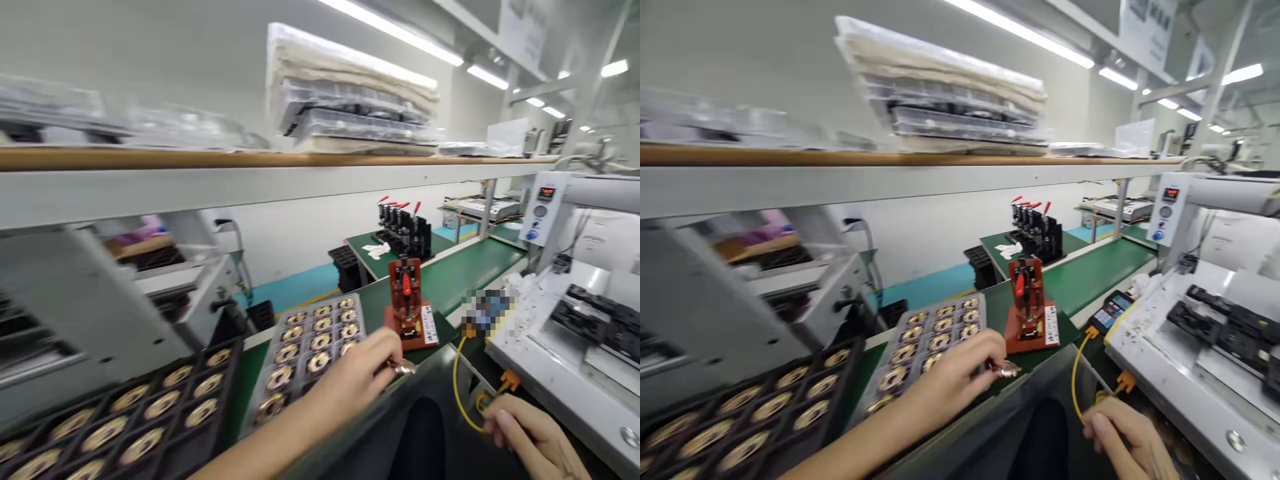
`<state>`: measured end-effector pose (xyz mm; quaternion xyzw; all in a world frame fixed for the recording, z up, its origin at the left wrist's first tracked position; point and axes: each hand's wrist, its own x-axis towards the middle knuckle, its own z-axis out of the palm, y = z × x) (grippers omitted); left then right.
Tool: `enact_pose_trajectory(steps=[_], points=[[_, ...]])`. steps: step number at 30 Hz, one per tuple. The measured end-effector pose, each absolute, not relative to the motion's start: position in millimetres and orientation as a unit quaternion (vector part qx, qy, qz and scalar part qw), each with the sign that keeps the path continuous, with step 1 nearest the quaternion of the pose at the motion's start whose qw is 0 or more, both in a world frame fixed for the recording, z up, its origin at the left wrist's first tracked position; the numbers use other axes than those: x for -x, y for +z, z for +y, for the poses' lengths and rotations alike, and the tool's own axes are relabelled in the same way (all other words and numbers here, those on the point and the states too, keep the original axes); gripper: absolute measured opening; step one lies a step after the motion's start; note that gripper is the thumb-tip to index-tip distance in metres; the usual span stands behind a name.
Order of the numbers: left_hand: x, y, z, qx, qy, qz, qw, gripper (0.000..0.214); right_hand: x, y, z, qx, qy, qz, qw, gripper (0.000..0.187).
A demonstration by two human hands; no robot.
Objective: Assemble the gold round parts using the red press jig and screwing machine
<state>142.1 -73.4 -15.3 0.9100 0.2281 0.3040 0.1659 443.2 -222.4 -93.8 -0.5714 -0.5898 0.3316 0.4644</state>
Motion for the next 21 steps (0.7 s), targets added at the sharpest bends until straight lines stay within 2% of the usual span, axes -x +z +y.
enact_pose_trajectory(steps=[2, 4, 5, 9, 15, 18, 19, 21], points=[[-186.7, -7.3, -81.8, -0.925, 0.334, 0.092, 0.158, 0.019, -428.6, -72.2, -217.2, 0.535, 0.320, -0.568, 0.537, 0.041], [-225.8, -2.6, -88.8, -0.930, 0.349, 0.002, 0.118, 0.018, -423.8, -55.5, -213.8, 0.511, 0.324, -0.561, 0.566, 0.056], [-242.4, -1.1, -91.4, -0.931, 0.352, -0.026, 0.094, 0.018, -426.0, -48.9, -214.0, 0.509, 0.325, -0.561, 0.567, 0.057], [-291.9, 0.7, -95.3, -0.931, 0.350, -0.091, 0.056, 0.026, -452.2, -34.7, -228.8, 0.557, 0.300, -0.540, 0.556, 0.036], [-351.8, -7.8, -101.7, -0.923, 0.341, -0.157, 0.087, 0.025, -489.7, -36.9, -258.7, 0.602, 0.254, -0.484, 0.583, 0.036], [-382.2, -6.8, -108.4, -0.921, 0.317, -0.180, 0.139, 0.023, -512.1, -39.7, -276.8, 0.629, 0.215, -0.444, 0.601, 0.036], [-393.1, -3.4, -109.2, -0.924, 0.295, -0.179, 0.167, 0.035, -522.3, -40.7, -285.2, 0.642, 0.189, -0.431, 0.605, 0.037], [-419.5, 8.5, -107.4, -0.926, 0.241, -0.174, 0.233, 0.074, -545.6, -42.5, -305.4, 0.680, 0.135, -0.402, 0.599, 0.038]])
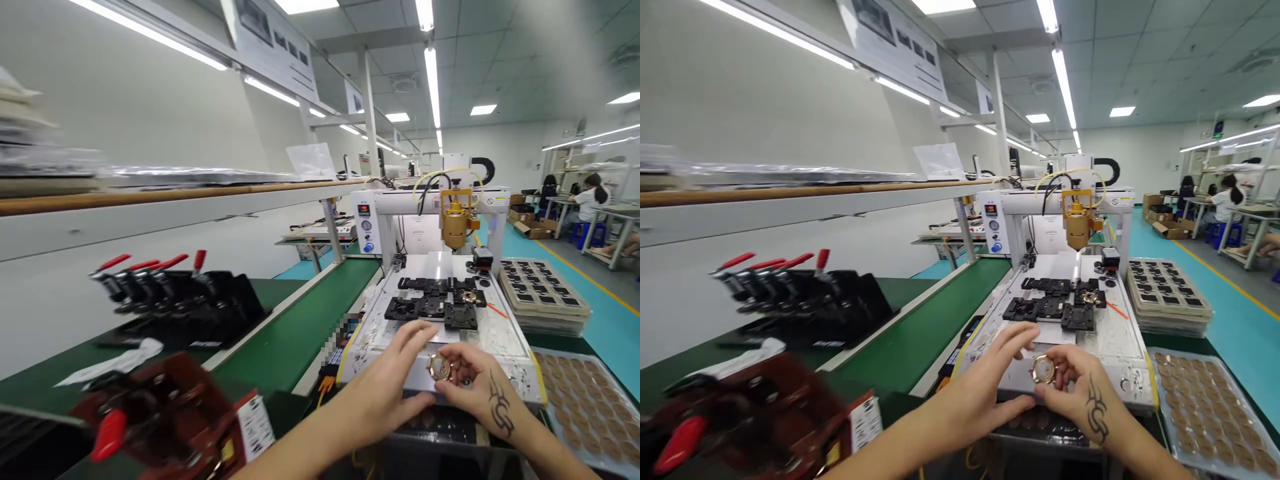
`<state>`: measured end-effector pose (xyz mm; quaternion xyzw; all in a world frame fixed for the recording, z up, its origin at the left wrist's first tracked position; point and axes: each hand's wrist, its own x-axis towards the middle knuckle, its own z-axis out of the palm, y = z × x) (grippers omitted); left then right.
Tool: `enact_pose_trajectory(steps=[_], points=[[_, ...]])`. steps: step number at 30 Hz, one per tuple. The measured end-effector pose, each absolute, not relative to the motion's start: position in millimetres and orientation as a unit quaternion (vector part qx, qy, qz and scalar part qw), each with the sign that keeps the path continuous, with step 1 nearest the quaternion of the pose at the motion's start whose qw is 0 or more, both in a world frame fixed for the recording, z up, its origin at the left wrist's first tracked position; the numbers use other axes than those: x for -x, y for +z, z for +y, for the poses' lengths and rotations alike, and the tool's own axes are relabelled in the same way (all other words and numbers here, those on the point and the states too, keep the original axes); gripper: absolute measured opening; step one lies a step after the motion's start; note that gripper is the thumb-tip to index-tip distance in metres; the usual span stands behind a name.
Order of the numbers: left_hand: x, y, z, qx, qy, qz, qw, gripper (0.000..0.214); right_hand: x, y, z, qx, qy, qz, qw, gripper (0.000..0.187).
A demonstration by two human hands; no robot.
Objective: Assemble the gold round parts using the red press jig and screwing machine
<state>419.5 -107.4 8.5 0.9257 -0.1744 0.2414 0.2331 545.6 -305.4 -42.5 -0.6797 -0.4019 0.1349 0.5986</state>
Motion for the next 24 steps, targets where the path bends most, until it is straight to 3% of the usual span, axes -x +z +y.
enact_pose_trajectory(steps=[2, 4, 6, 11, 18, 24], points=[[-455.6, 24.5, -103.2, -0.922, 0.197, -0.164, 0.290, 0.086, -569.0, -43.1, -327.6, 0.720, 0.082, -0.376, 0.577, 0.036], [-502.4, 38.7, -101.2, -0.931, 0.169, -0.132, 0.295, 0.061, -586.9, -40.7, -347.5, 0.750, 0.031, -0.361, 0.553, 0.034], [-554.7, 45.9, -104.5, -0.965, 0.130, -0.069, 0.218, 0.042, -596.1, -34.7, -362.8, 0.759, -0.015, -0.353, 0.547, 0.034], [-659.2, 33.7, -121.9, -0.986, 0.065, -0.044, 0.146, 0.044, -592.6, -17.0, -396.3, 0.768, -0.057, -0.325, 0.548, 0.033], [-711.2, 28.7, -114.4, -0.992, -0.089, -0.027, 0.086, 0.032, -606.3, -19.5, -447.7, 0.797, -0.068, -0.283, 0.529, 0.041], [-723.3, 32.0, -123.6, -0.989, -0.124, -0.033, 0.073, 0.030, -649.0, -14.5, -417.7, 0.784, -0.073, -0.313, 0.531, 0.042]])
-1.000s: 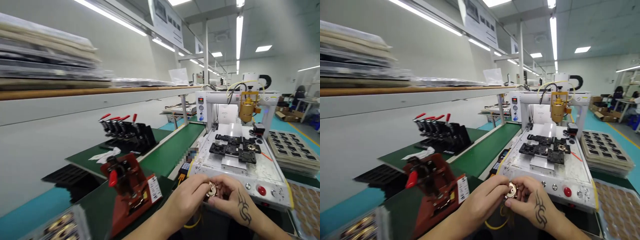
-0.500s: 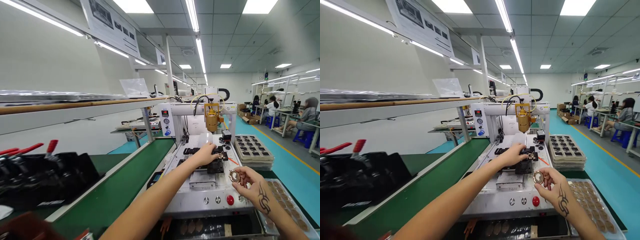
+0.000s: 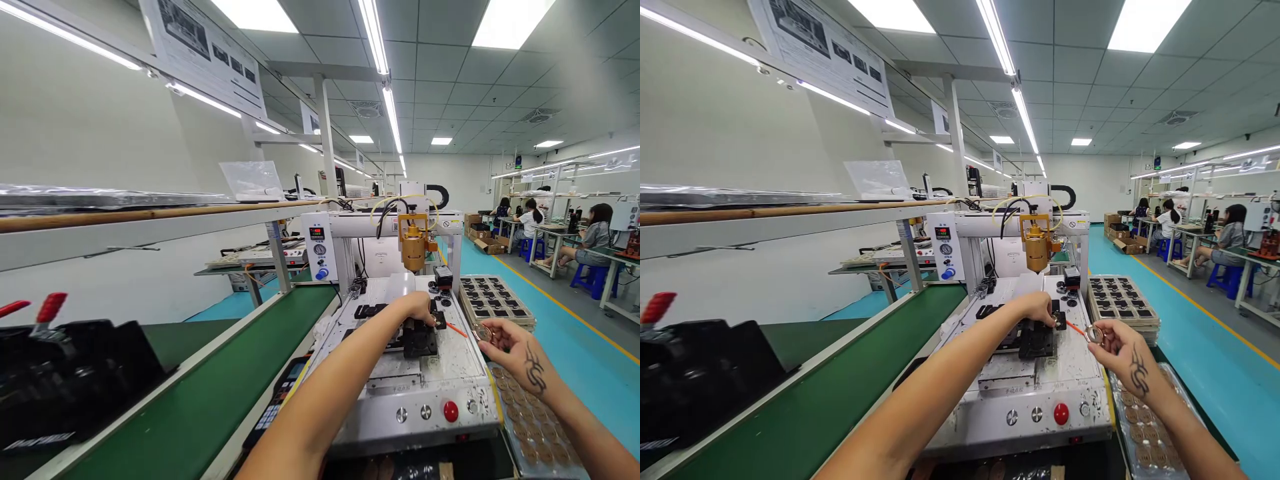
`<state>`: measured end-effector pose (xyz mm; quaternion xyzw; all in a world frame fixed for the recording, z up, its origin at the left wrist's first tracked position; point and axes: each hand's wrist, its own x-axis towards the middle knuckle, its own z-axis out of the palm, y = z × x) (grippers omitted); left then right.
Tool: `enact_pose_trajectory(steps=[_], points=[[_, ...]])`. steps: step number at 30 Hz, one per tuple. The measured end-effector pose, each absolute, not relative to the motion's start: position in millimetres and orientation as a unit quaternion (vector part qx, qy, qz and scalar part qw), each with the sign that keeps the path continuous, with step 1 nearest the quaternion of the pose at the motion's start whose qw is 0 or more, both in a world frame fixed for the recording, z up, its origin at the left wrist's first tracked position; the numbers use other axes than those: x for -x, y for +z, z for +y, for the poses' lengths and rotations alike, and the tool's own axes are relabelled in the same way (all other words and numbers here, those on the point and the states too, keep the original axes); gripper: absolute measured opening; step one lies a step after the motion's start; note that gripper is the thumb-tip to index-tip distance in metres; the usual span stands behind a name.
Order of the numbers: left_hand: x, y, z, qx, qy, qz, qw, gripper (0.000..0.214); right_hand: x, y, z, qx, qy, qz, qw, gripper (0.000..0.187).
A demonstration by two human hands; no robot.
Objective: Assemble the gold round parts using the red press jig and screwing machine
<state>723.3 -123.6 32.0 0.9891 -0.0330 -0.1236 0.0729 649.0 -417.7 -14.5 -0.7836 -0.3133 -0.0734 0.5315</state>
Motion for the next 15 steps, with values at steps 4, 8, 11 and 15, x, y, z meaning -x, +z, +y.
enact_pose_trajectory(steps=[4, 8, 11, 15], points=[[-709.4, 26.8, -128.0, -0.991, -0.073, -0.037, 0.104, 0.030, -682.5, -20.9, -381.9, 0.769, -0.053, -0.342, 0.538, 0.040], [-687.1, 33.2, -118.9, -0.985, 0.045, -0.035, 0.163, 0.028, -714.5, -28.9, -348.8, 0.775, -0.038, -0.378, 0.506, 0.037], [-665.6, 48.5, -108.8, -0.967, 0.134, -0.046, 0.211, 0.021, -739.5, -30.7, -322.5, 0.784, -0.022, -0.408, 0.467, 0.032], [-621.7, 68.8, -101.7, -0.942, 0.202, -0.078, 0.256, 0.015, -768.2, -29.3, -295.2, 0.797, 0.033, -0.446, 0.405, 0.027]])
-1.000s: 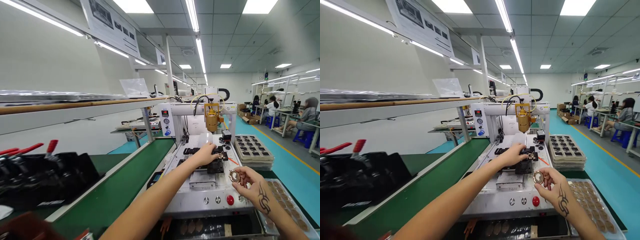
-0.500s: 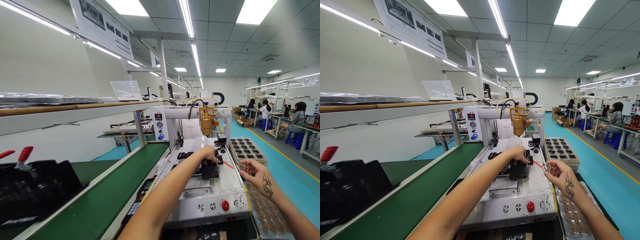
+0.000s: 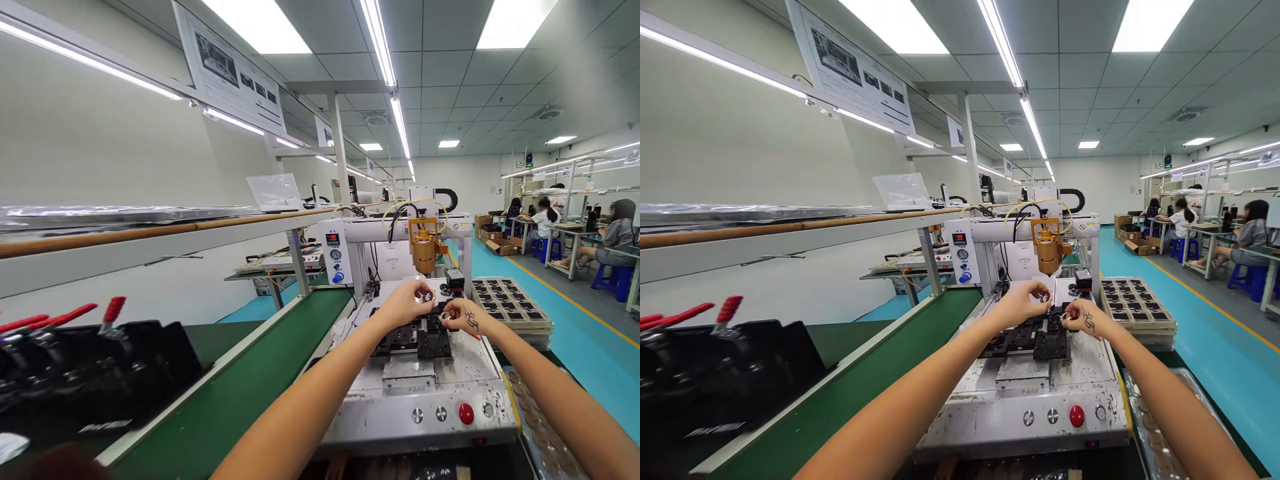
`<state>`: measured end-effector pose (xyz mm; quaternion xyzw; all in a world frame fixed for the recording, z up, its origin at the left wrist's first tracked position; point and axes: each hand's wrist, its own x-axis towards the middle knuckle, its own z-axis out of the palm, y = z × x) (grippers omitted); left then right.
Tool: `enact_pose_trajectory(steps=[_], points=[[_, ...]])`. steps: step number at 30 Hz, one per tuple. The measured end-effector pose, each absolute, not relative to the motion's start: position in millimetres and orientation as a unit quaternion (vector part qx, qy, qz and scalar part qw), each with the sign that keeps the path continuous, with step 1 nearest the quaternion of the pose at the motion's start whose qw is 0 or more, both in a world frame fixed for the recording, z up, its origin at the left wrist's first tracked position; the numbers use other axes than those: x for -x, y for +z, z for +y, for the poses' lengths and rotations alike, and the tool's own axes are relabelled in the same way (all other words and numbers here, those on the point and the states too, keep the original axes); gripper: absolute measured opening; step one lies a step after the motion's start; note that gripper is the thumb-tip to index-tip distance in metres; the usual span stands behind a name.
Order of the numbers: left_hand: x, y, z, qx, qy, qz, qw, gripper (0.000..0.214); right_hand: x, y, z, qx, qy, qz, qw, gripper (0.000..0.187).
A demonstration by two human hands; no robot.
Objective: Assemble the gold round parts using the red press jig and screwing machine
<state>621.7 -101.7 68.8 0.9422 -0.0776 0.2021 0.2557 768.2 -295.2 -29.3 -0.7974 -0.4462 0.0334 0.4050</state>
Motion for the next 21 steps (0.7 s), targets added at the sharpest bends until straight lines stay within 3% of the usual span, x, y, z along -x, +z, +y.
enact_pose_trajectory(steps=[10, 21], points=[[-494.2, 68.5, -90.6, -0.921, 0.238, -0.093, 0.296, 0.020, -782.1, -23.5, -296.2, 0.786, 0.072, -0.508, 0.345, 0.036], [-415.7, 35.4, -68.1, -0.926, 0.253, -0.041, 0.278, 0.028, -768.1, -37.2, -287.8, 0.802, -0.073, -0.494, 0.329, 0.028]])
